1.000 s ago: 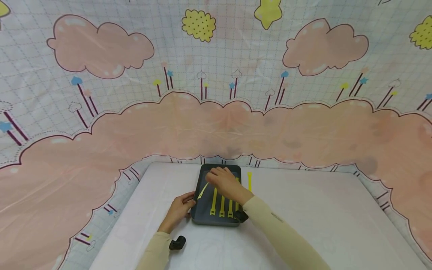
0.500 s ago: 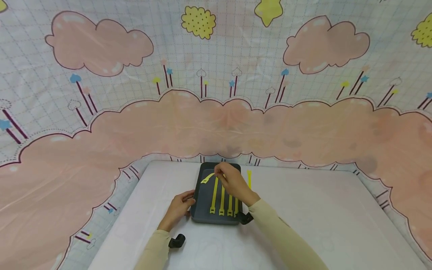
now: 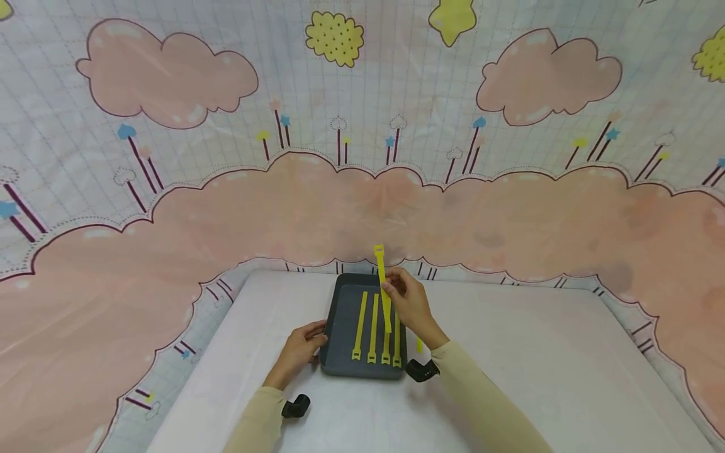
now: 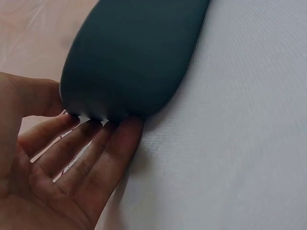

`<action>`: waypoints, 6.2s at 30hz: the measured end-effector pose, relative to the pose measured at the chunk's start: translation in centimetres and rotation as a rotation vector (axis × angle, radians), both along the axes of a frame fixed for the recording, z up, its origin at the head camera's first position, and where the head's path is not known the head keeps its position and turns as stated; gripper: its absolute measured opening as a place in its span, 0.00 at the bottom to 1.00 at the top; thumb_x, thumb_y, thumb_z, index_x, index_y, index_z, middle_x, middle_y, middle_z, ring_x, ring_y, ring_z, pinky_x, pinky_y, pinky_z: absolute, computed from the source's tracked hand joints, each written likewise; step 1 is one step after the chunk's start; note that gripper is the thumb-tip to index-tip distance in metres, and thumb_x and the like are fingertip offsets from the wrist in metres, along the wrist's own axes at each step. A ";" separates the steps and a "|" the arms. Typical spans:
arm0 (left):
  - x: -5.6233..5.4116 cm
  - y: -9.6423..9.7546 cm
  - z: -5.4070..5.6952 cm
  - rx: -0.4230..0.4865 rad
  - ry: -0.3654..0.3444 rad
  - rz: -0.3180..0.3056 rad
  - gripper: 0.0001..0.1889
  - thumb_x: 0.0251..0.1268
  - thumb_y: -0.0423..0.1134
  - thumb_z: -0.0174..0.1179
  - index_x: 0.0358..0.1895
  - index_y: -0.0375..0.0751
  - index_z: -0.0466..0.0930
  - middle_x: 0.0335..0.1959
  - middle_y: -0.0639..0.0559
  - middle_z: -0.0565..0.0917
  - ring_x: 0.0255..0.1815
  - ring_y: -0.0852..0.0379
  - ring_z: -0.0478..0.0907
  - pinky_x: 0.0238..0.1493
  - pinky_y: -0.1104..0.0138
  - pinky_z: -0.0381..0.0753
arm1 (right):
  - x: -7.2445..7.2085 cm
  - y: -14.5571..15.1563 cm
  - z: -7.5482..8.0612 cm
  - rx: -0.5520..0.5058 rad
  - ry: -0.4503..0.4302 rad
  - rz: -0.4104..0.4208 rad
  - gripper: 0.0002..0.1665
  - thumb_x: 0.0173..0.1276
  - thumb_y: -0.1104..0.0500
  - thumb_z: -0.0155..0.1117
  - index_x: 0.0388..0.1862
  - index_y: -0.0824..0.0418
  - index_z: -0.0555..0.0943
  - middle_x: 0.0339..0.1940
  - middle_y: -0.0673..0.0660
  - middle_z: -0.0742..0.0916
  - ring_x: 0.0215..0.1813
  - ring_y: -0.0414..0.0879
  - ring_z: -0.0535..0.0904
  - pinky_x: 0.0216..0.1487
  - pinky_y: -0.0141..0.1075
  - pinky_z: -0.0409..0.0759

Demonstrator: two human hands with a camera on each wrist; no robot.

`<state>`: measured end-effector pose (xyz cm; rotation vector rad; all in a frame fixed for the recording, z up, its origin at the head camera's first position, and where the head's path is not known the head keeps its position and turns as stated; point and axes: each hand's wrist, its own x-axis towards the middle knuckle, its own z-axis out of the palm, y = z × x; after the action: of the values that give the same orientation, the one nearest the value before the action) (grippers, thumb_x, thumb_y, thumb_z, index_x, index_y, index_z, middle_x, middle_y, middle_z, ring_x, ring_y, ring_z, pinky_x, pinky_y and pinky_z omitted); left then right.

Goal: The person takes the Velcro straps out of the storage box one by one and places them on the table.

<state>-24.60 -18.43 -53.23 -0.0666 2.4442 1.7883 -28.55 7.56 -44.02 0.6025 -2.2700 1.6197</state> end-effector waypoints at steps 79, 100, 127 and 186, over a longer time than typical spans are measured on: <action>-0.2 0.0 0.1 -0.002 0.002 0.002 0.23 0.69 0.34 0.58 0.66 0.39 0.73 0.63 0.38 0.79 0.56 0.48 0.81 0.31 0.63 0.82 | -4.8 12.1 -8.1 0.087 -0.704 -0.214 0.16 0.72 0.59 0.60 0.54 0.67 0.78 0.31 0.51 0.82 0.30 0.41 0.73 0.28 0.31 0.71; 0.0 0.1 -0.2 0.003 -0.004 0.020 0.22 0.68 0.34 0.58 0.66 0.39 0.75 0.62 0.38 0.80 0.56 0.48 0.81 0.31 0.62 0.83 | -5.0 12.5 -9.5 0.180 -0.642 -0.240 0.11 0.68 0.60 0.62 0.46 0.64 0.82 0.27 0.52 0.83 0.28 0.42 0.74 0.27 0.33 0.72; -0.2 0.0 -0.6 0.007 -0.005 0.025 0.22 0.69 0.35 0.58 0.66 0.41 0.75 0.63 0.39 0.79 0.57 0.48 0.81 0.32 0.63 0.83 | -5.1 12.3 -9.3 0.214 -0.659 -0.246 0.19 0.68 0.59 0.65 0.55 0.66 0.80 0.29 0.53 0.83 0.26 0.41 0.75 0.25 0.31 0.71; 0.1 0.0 -0.1 0.001 -0.004 0.025 0.24 0.68 0.34 0.58 0.67 0.42 0.73 0.64 0.37 0.78 0.57 0.46 0.81 0.32 0.61 0.84 | 0.4 8.5 -4.0 -0.070 -0.425 -0.063 0.19 0.70 0.66 0.60 0.58 0.66 0.75 0.42 0.58 0.81 0.40 0.50 0.81 0.35 0.37 0.79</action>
<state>-24.48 -18.38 -53.35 -0.1007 2.4506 1.7972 -28.15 16.07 -48.07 0.1762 -2.4705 1.9348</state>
